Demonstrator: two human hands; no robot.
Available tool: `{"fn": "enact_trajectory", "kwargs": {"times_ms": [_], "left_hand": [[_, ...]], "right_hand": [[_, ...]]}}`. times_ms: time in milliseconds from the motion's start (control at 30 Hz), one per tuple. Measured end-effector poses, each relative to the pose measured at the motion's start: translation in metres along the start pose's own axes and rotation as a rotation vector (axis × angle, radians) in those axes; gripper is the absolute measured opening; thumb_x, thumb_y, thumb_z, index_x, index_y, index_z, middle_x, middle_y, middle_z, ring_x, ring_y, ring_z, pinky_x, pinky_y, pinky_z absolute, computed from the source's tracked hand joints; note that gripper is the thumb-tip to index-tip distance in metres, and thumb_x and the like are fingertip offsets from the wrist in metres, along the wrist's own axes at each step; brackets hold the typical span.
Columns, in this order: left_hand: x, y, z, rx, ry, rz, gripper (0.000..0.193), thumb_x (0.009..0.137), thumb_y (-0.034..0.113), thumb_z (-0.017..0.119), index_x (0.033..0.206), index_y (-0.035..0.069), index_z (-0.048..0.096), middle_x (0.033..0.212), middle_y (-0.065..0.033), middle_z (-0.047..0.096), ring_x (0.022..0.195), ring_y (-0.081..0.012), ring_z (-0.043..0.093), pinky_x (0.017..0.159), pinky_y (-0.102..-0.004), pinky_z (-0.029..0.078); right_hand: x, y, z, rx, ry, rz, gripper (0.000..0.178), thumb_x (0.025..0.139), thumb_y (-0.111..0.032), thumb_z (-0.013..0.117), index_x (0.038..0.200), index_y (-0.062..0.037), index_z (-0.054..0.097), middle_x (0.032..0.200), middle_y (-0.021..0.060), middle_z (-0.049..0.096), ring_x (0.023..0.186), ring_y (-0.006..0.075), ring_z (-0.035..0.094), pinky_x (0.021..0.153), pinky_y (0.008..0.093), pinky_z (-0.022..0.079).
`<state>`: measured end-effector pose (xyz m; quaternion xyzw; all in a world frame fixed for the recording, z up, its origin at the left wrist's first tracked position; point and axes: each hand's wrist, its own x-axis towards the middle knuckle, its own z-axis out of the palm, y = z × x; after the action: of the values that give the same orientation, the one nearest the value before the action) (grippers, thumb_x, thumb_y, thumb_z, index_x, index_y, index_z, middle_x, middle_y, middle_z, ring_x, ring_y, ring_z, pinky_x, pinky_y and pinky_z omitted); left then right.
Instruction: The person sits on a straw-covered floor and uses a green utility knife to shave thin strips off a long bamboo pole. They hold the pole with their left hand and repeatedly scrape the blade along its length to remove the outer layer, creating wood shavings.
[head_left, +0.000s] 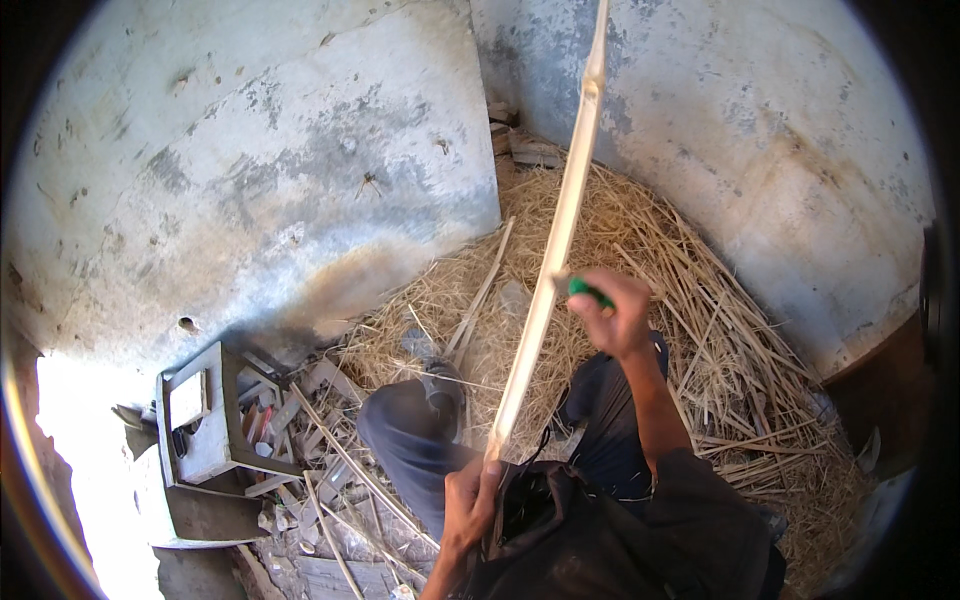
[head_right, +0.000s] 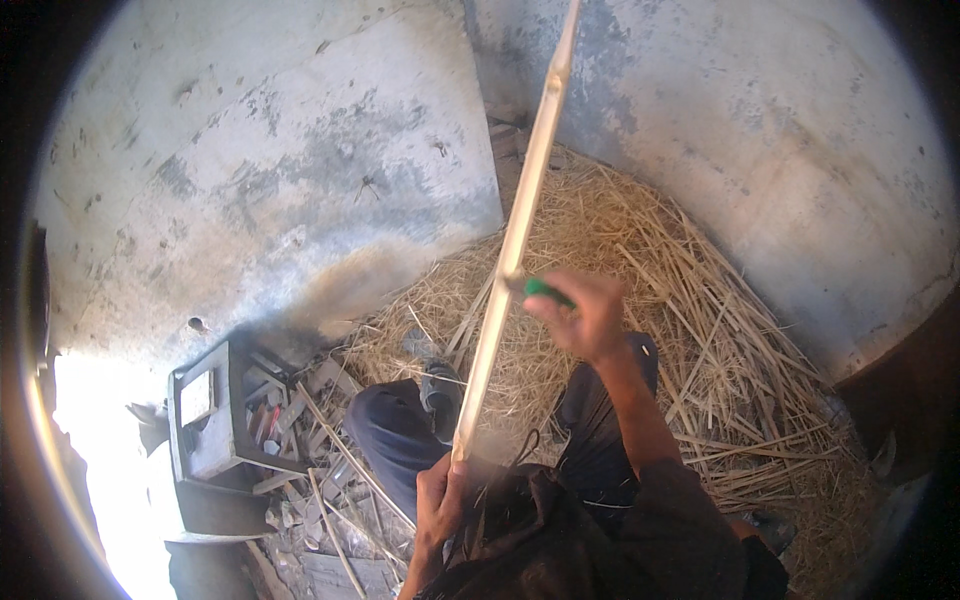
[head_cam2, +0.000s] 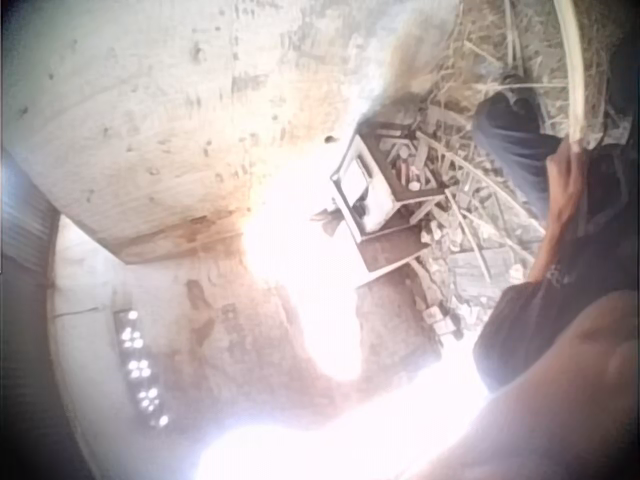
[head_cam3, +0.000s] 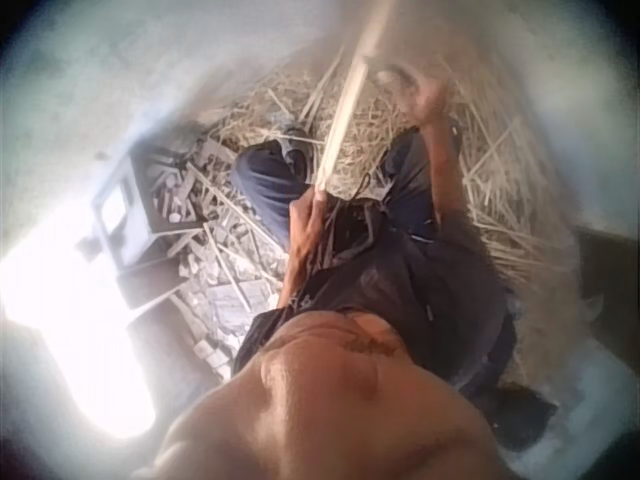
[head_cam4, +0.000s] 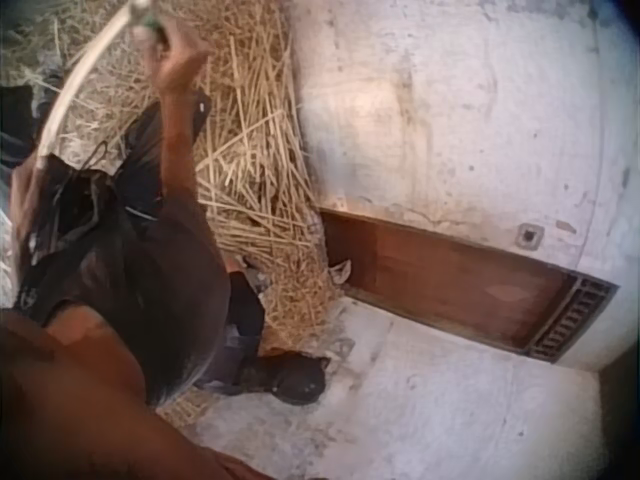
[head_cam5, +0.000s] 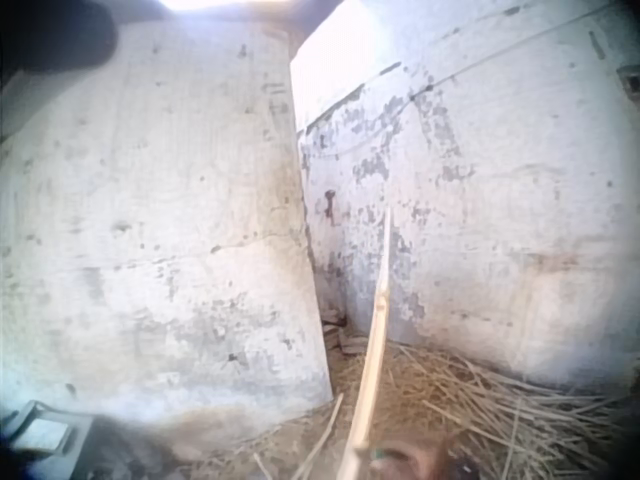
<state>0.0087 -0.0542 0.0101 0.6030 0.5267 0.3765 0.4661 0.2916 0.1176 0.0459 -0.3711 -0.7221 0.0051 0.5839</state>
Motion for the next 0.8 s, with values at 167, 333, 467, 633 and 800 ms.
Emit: {"fn": "enact_trajectory", "kwargs": {"times_ms": [167, 333, 467, 633, 800], "left_hand": [[0.017, 0.011, 0.004, -0.063, 0.072, 0.005, 0.044, 0.113, 0.034, 0.047, 0.105, -0.005, 0.065, 0.073, 0.0046, 0.05, 0.072, -0.0063, 0.044, 0.061, -0.0288, 0.036], [0.033, 0.031, 0.004, -0.093, 0.096, 0.059, 0.046, 0.114, 0.035, 0.046, 0.123, -0.006, 0.067, 0.076, 0.0053, 0.053, 0.074, -0.0048, 0.044, 0.061, -0.0264, 0.036], [0.035, 0.03, 0.006, -0.087, 0.088, 0.048, 0.047, 0.114, 0.035, 0.046, 0.123, -0.006, 0.066, 0.077, 0.0051, 0.054, 0.074, -0.0044, 0.045, 0.061, -0.0259, 0.036], [0.031, 0.027, 0.006, -0.07, 0.085, 0.058, 0.045, 0.114, 0.034, 0.045, 0.117, -0.006, 0.066, 0.077, 0.0044, 0.054, 0.073, -0.0051, 0.045, 0.061, -0.0271, 0.037], [0.026, 0.025, 0.006, -0.095, 0.077, 0.056, 0.045, 0.114, 0.033, 0.045, 0.113, -0.006, 0.066, 0.077, 0.0034, 0.056, 0.073, -0.0053, 0.046, 0.061, -0.0275, 0.038]], "right_hand": [[-0.031, -0.046, 0.029, 0.072, -0.195, -0.128, 0.03, 0.088, -0.036, 0.084, 0.092, -0.0073, 0.076, 0.074, 0.0061, 0.073, 0.059, 0.0204, 0.07, 0.052, 0.0336, 0.052], [-0.036, -0.066, 0.033, 0.104, -0.213, -0.159, 0.031, 0.086, -0.034, 0.085, 0.087, -0.0054, 0.074, 0.068, 0.0047, 0.068, 0.052, 0.0213, 0.064, 0.049, 0.0333, 0.049], [-0.035, -0.064, 0.033, 0.101, -0.179, -0.17, 0.033, 0.084, -0.036, 0.086, 0.088, -0.0054, 0.075, 0.067, 0.0041, 0.067, 0.051, 0.0201, 0.063, 0.048, 0.0324, 0.047], [-0.029, -0.068, 0.025, 0.029, -0.2, -0.197, 0.035, 0.082, -0.04, 0.087, 0.087, -0.0069, 0.076, 0.063, 0.0016, 0.063, 0.048, 0.0185, 0.058, 0.046, 0.0315, 0.045], [-0.03, -0.067, 0.024, -0.019, -0.188, -0.228, 0.037, 0.082, -0.044, 0.087, 0.085, -0.0084, 0.076, 0.062, -0.0008, 0.059, 0.047, 0.0156, 0.055, 0.046, 0.0304, 0.042]]}}
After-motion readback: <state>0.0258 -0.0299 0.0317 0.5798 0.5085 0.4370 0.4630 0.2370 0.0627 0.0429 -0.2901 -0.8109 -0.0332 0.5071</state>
